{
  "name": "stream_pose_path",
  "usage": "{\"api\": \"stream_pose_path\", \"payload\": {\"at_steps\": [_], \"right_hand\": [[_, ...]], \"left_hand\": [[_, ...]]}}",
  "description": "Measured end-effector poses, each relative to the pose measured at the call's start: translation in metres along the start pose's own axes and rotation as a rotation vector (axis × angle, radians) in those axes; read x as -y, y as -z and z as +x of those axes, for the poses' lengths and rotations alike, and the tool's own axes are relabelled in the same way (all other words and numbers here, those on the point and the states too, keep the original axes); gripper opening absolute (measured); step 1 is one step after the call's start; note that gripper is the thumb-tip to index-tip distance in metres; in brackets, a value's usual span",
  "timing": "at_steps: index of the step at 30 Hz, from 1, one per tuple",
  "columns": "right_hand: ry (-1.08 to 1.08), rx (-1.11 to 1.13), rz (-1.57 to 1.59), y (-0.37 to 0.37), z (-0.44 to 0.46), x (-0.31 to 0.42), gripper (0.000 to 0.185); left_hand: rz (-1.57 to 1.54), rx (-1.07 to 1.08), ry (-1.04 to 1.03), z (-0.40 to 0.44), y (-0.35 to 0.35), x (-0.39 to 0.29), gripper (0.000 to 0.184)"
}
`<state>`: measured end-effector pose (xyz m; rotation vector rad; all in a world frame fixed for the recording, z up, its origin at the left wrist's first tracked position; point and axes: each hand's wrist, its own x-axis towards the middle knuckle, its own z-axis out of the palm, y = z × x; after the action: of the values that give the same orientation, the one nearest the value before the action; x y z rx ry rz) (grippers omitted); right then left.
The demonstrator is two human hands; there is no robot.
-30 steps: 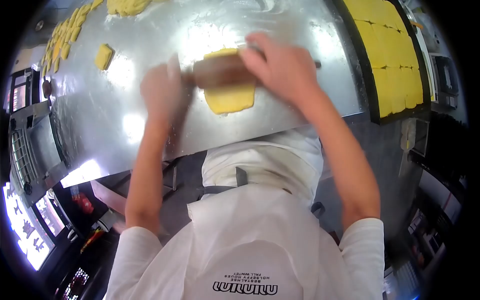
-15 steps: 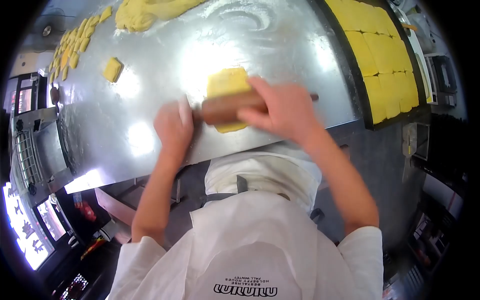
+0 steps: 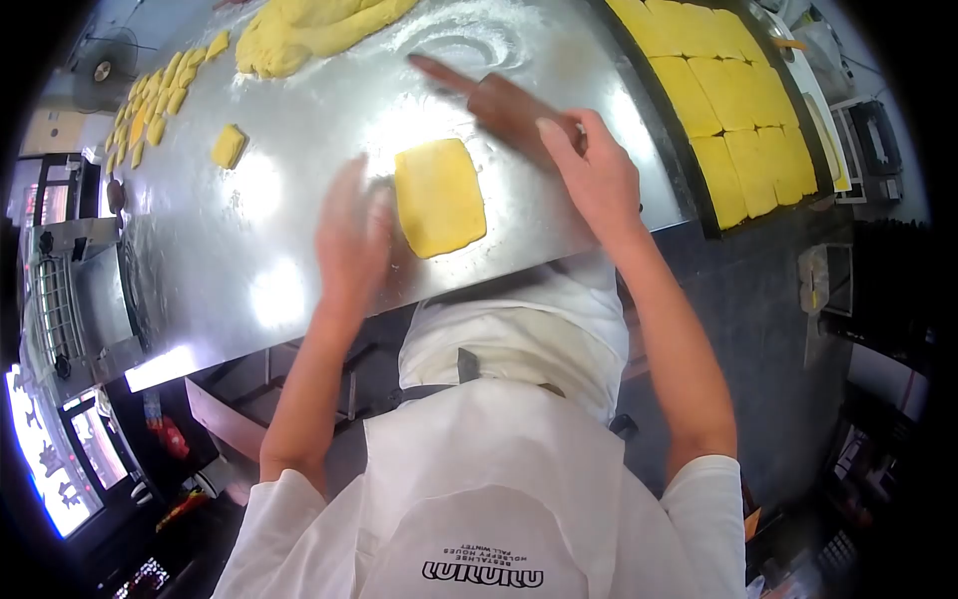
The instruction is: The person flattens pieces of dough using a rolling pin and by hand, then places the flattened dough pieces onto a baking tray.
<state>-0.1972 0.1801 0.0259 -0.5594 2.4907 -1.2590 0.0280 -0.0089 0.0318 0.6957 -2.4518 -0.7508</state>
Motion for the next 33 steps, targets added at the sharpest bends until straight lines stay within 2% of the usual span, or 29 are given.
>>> {"api": "stream_pose_path", "payload": {"at_steps": [1,4,7,10,13,16,22,25,28,31,32,33], "right_hand": [[0.020,-0.037,-0.025,0.000,0.001,-0.002,0.055],[0.077,-0.100,-0.081,0.002,0.006,-0.006,0.053],[0.328,-0.162,-0.365,0.012,-0.006,0.001,0.049],[0.508,-0.235,-0.441,0.017,-0.027,0.032,0.041],[0.044,0.416,-0.039,-0.010,-0.041,0.049,0.033],[0.269,0.401,-0.223,-0.037,-0.043,0.037,0.033],[0.206,0.378,-0.298,-0.042,-0.053,0.033,0.036],[0.183,0.402,-0.325,-0.041,-0.050,0.037,0.032],[0.023,0.508,-0.138,-0.035,-0.037,0.041,0.027],[-0.171,0.449,0.023,-0.028,-0.022,0.061,0.024],[-0.085,0.430,0.056,-0.032,-0.015,0.056,0.026],[-0.005,0.386,0.045,-0.040,-0.009,0.054,0.028]], "left_hand": [[-0.046,0.097,-0.013,-0.006,-0.007,-0.004,0.045],[-0.030,0.151,-0.128,-0.013,-0.023,-0.001,0.054],[0.046,0.147,-0.212,-0.012,-0.024,0.004,0.060],[0.033,0.206,-0.208,-0.011,-0.021,0.008,0.066],[0.067,0.251,-0.235,-0.002,-0.024,0.003,0.071],[0.119,0.339,-0.226,0.001,-0.028,0.008,0.075],[0.161,0.255,-0.236,-0.002,-0.029,0.014,0.075],[0.093,0.225,-0.245,0.002,-0.027,0.020,0.065],[-0.200,0.229,-0.017,-0.001,-0.016,0.023,0.056],[-0.120,0.016,-0.165,0.000,-0.012,0.035,0.052],[-0.124,0.029,-0.127,0.000,-0.012,0.035,0.054],[-0.071,0.070,-0.184,0.002,-0.012,0.033,0.054]]}}
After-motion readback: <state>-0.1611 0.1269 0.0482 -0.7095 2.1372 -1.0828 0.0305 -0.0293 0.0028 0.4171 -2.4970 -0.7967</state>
